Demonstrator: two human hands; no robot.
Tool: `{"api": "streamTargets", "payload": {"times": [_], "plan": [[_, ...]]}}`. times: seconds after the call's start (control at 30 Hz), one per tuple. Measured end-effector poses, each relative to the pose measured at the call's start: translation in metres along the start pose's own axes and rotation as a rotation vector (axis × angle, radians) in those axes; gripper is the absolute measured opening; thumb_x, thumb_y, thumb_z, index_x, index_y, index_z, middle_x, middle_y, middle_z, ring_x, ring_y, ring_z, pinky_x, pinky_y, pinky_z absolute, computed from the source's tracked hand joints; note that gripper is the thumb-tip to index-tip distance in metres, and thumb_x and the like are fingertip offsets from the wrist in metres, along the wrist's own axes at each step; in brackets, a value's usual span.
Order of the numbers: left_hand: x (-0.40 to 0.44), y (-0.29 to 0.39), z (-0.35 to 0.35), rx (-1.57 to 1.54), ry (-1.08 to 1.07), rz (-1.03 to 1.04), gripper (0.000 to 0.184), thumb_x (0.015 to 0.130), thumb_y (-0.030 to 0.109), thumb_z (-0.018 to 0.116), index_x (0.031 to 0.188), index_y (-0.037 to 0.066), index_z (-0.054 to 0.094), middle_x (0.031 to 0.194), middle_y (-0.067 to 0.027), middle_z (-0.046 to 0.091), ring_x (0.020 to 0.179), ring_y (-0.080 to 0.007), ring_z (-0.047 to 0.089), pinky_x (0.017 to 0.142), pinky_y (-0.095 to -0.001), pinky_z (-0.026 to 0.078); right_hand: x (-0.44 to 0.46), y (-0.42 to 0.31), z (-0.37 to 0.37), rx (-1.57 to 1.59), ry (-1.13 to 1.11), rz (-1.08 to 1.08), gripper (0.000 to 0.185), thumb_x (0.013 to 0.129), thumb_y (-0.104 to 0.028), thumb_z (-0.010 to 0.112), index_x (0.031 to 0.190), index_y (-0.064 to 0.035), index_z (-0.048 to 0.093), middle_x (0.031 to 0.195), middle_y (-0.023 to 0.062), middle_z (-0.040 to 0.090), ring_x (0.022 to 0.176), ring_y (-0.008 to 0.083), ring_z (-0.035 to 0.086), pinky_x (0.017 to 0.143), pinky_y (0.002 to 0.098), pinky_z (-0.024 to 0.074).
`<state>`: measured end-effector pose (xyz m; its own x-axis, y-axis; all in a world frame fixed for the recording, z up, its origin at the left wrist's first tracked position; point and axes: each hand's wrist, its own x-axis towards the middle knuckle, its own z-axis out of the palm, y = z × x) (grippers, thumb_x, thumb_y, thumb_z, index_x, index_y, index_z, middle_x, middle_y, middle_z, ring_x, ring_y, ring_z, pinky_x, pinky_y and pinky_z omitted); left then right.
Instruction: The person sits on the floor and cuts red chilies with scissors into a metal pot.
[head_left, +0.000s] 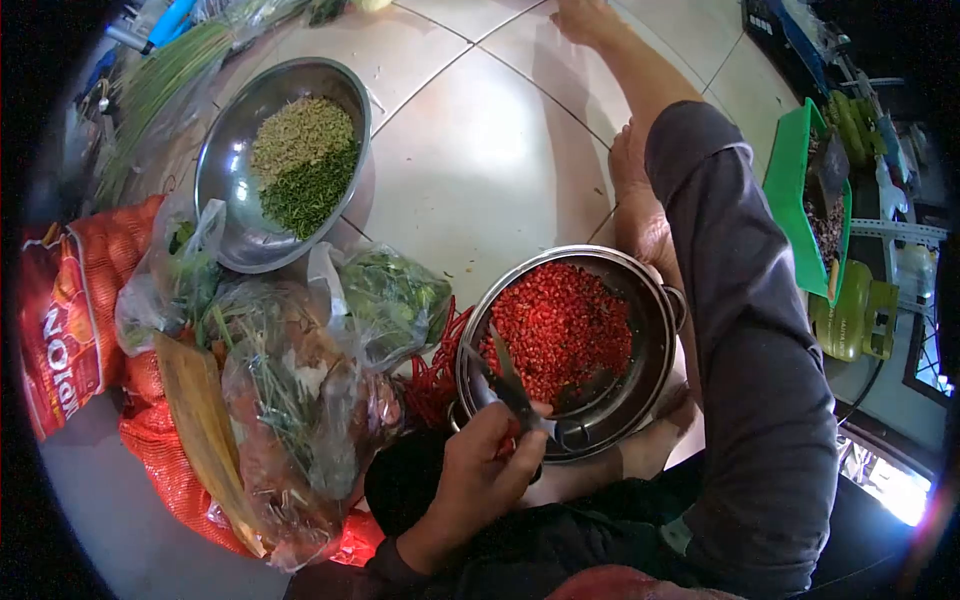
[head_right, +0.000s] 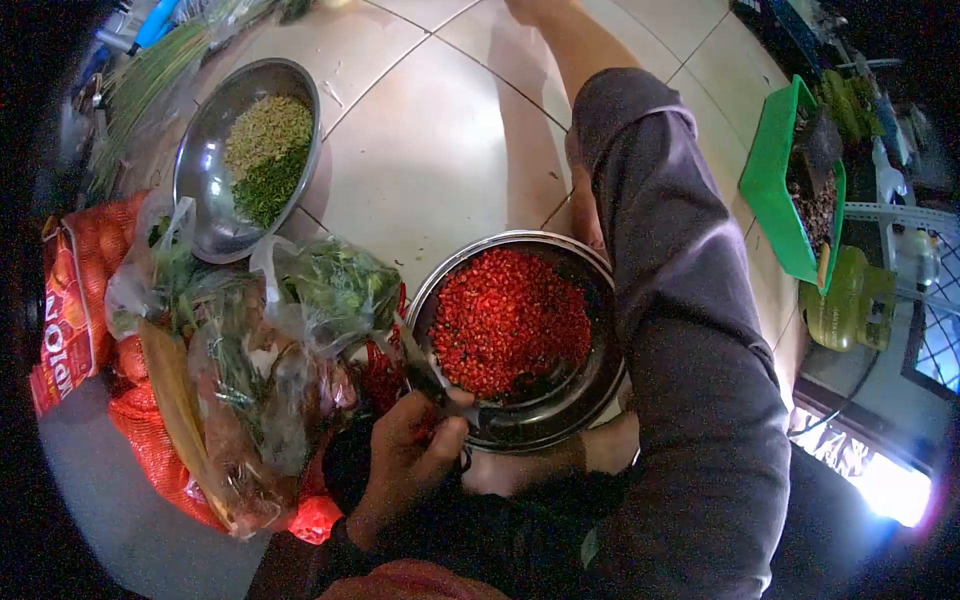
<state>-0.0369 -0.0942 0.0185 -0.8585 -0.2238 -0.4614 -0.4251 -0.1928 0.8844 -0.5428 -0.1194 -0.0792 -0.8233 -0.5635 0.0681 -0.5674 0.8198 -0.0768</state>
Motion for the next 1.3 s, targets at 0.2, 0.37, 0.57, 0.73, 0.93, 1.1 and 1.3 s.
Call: {"api": "streamTargets", "payload": {"times": [0.2,0.37,0.57,0.73,0.93,1.1,1.3], "plan": [[0.003,-0.001,-0.003,0.079,-0.012,0.093,0.022,0.087,0.007,0.06,0.109,0.003,0.059,0.085,-0.006,0.059,0.07,-0.0089,0.056,0.062,-0.0241,0.046,0.037,0.034,0.032,-0.098,0.167,-0.185,0.031,0.082,-0.008,0.046,0.11,0.0011,0.054,0.116,0.0245,0.054,0.113,0.04,0.048,0.096,0.0481,0.0377],[0.006,0.005,-0.001,0.114,-0.014,0.062,0.024,0.086,0.004,0.061,0.109,0.003,0.058,0.086,-0.0063,0.059,0.072,-0.0096,0.058,0.063,-0.0245,0.046,0.043,0.029,0.026,0.003,0.081,-0.11,0.032,0.084,-0.008,0.044,0.112,0.0026,0.055,0.118,0.0269,0.054,0.112,0.0401,0.051,0.092,0.0484,0.0418],[0.007,0.0,0.002,0.087,0.005,0.025,0.024,0.086,0.003,0.06,0.109,0.003,0.058,0.086,-0.0063,0.059,0.071,-0.0093,0.058,0.061,-0.0244,0.046,0.059,0.03,0.036,-0.157,0.014,-0.077,0.031,0.088,-0.01,0.039,0.109,0.0023,0.058,0.119,0.0236,0.055,0.115,0.0388,0.051,0.093,0.0479,0.0422],[0.006,-0.007,0.002,0.051,0.024,-0.008,0.022,0.086,0.004,0.06,0.109,0.002,0.058,0.084,-0.0055,0.059,0.068,-0.0084,0.057,0.059,-0.0238,0.046,0.072,0.038,0.066,-0.182,0.353,-0.09,0.03,0.088,-0.014,0.04,0.105,-0.0007,0.062,0.109,0.0213,0.06,0.102,0.0377,0.058,0.087,0.046,0.0464],[0.006,-0.011,0.002,0.087,0.056,0.024,0.02,0.087,0.007,0.061,0.105,0.0,0.059,0.081,-0.0046,0.058,0.067,-0.0078,0.056,0.058,-0.0219,0.044,0.035,0.052,0.034,-0.173,0.42,-0.167,0.022,0.083,-0.012,0.047,0.095,-0.0033,0.064,0.099,0.0168,0.062,0.089,0.0335,0.063,0.073,0.0434,0.0514],[0.008,-0.005,0.004,0.1,0.096,-0.045,0.018,0.087,0.006,0.06,0.104,-0.001,0.059,0.08,-0.0026,0.057,0.069,-0.0058,0.054,0.057,-0.0207,0.043,0.015,0.079,0.038,-0.152,0.433,-0.188,0.019,0.082,-0.011,0.049,0.093,-0.0054,0.063,0.096,0.0169,0.062,0.085,0.0313,0.064,0.069,0.0423,0.0525],[0.013,-0.024,0.01,0.004,0.177,0.061,0.015,0.088,0.004,0.056,0.102,-0.001,0.059,0.078,0.0023,0.054,0.065,-0.0029,0.047,0.056,-0.0189,0.039,-0.042,0.085,0.006,-0.288,0.349,-0.279,0.017,0.085,-0.023,0.057,0.094,-0.0087,0.054,0.096,0.0073,0.058,0.092,0.0306,0.06,0.073,0.0413,0.052]]}}
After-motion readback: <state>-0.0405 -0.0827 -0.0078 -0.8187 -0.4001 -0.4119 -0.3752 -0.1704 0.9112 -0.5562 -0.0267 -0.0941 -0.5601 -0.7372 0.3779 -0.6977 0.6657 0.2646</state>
